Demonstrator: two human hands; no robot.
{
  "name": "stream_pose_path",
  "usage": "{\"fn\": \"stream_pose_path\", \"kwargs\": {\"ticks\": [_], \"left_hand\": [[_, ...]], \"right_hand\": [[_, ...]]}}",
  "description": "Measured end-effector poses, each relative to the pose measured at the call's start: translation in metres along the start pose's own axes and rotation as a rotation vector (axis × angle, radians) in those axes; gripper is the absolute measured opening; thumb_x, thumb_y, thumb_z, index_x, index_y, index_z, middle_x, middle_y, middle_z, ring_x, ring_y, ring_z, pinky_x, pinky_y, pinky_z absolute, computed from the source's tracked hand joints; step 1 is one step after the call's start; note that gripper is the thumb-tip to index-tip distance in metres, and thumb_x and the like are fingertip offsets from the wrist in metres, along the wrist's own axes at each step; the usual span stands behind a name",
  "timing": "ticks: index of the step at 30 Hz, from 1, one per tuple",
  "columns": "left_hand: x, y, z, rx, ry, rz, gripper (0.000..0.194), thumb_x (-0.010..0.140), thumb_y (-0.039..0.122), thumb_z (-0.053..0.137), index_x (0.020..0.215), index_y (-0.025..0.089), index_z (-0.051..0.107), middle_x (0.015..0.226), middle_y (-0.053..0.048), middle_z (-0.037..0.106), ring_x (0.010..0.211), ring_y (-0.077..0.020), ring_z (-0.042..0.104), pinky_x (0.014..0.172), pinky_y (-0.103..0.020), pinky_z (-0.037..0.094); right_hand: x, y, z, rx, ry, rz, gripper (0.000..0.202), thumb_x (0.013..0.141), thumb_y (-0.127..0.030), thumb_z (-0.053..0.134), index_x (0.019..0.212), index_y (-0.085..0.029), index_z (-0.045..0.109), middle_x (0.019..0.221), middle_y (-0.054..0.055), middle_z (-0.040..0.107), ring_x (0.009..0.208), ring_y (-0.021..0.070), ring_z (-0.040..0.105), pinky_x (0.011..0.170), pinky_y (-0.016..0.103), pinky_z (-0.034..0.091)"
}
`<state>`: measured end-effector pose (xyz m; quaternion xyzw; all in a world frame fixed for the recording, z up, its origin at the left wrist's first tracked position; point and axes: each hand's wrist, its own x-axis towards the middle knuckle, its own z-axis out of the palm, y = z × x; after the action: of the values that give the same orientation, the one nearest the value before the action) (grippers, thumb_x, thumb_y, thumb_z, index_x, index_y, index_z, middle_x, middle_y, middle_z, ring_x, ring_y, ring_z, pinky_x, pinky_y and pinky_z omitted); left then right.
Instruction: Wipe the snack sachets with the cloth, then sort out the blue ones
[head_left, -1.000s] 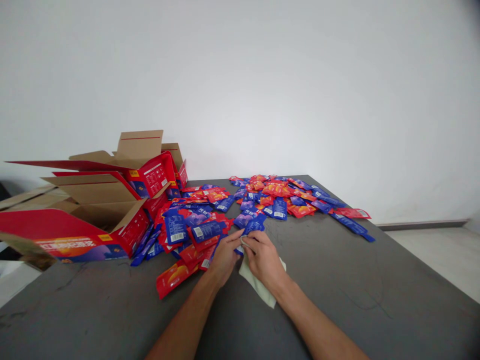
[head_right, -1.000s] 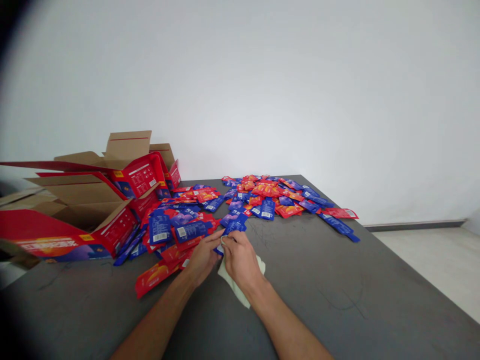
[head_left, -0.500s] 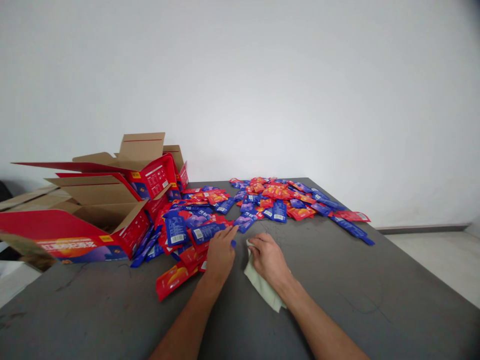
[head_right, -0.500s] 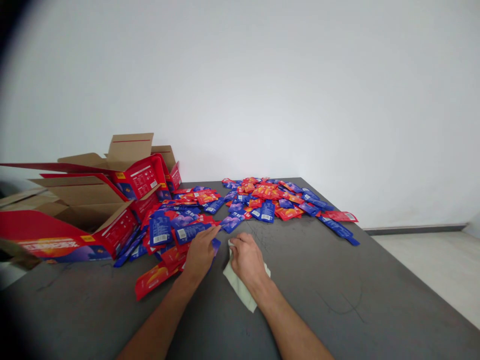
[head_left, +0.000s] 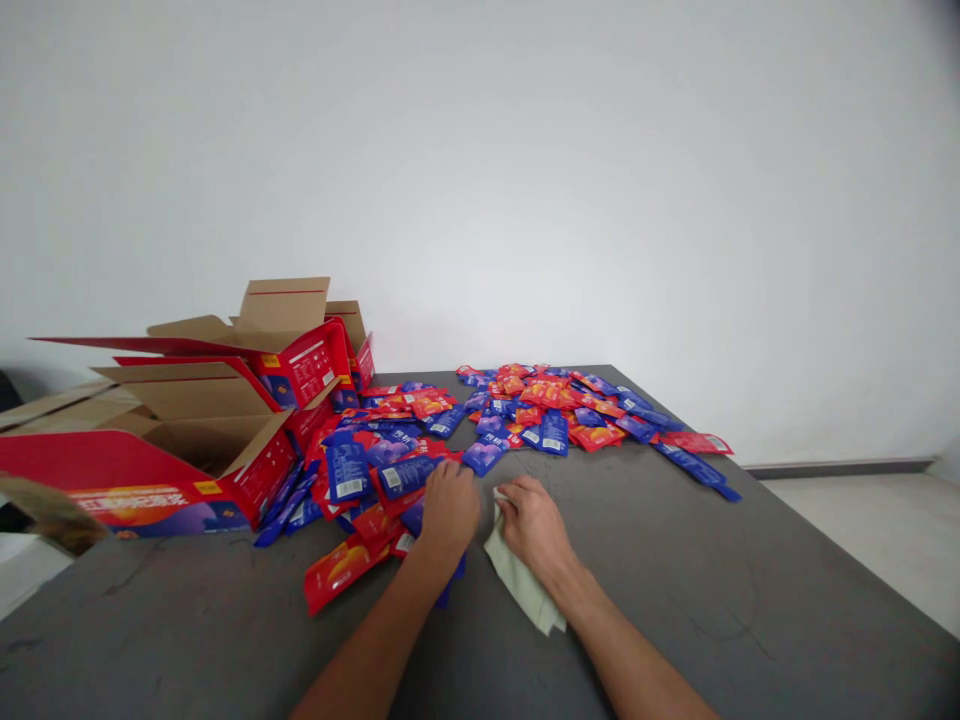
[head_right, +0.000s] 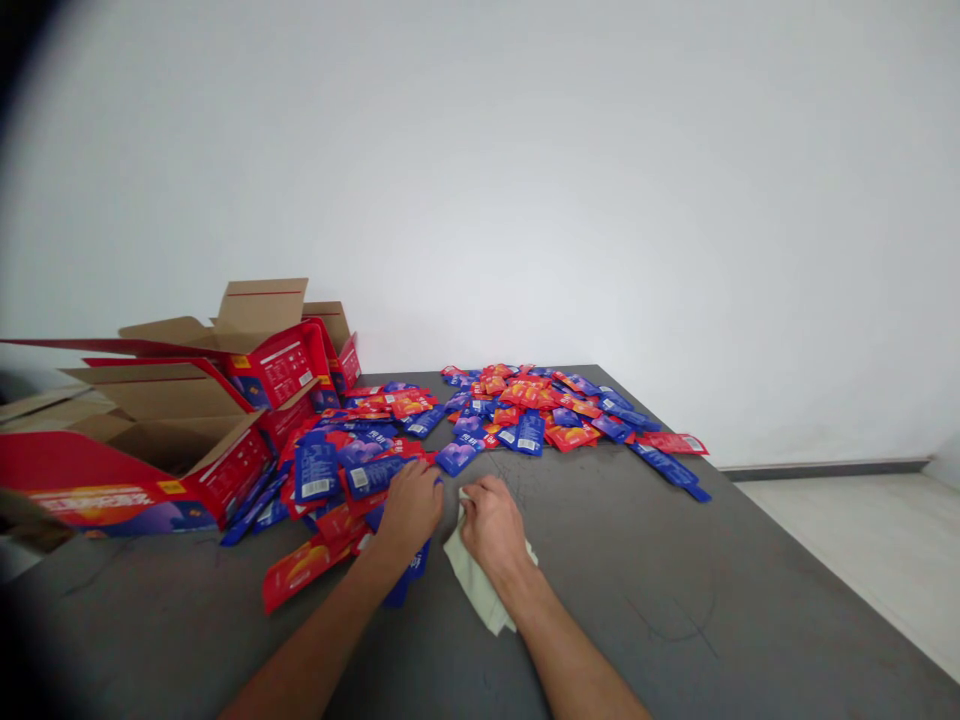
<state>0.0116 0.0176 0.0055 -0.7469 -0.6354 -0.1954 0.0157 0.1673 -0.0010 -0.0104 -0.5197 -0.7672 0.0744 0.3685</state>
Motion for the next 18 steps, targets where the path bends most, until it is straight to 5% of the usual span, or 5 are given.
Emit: {"fn": "stream_pose_path", "kwargs": {"ticks": [7,12,18], "left_hand": [[0.07,0.015,0.021,-0.035,-0.054,-0.019,0.032,0.089,0.006,0.042,0.111,0.012,0.064,0.116,-0.018,0.064,0.113,-0.0265,0.057,0.098,-0.037,0.04],[0.073,0.019,0.041,-0.091,-0.072,-0.12,0.033,0.087,0.007,0.047,0.118,0.009,0.06,0.11,-0.023,0.064,0.111,-0.0316,0.059,0.096,-0.043,0.04],[0.062,0.016,0.032,-0.354,-0.007,-0.109,0.039,0.08,0.005,0.052,0.116,0.016,0.06,0.119,-0.015,0.06,0.115,-0.0257,0.055,0.1,-0.036,0.039]], "right_hand": [[0.002,0.006,-0.001,0.014,0.054,0.029,0.022,0.087,-0.009,0.054,0.089,-0.021,0.073,0.089,0.007,0.066,0.091,0.0204,0.062,0.084,0.029,0.049],[0.004,0.006,-0.006,0.032,0.06,0.038,0.021,0.087,-0.009,0.053,0.083,-0.02,0.07,0.087,0.006,0.065,0.089,0.02,0.06,0.083,0.029,0.048],[0.003,0.008,-0.007,0.069,0.098,0.042,0.019,0.087,-0.011,0.055,0.084,-0.021,0.07,0.088,0.006,0.065,0.089,0.0194,0.06,0.082,0.028,0.048]]}}
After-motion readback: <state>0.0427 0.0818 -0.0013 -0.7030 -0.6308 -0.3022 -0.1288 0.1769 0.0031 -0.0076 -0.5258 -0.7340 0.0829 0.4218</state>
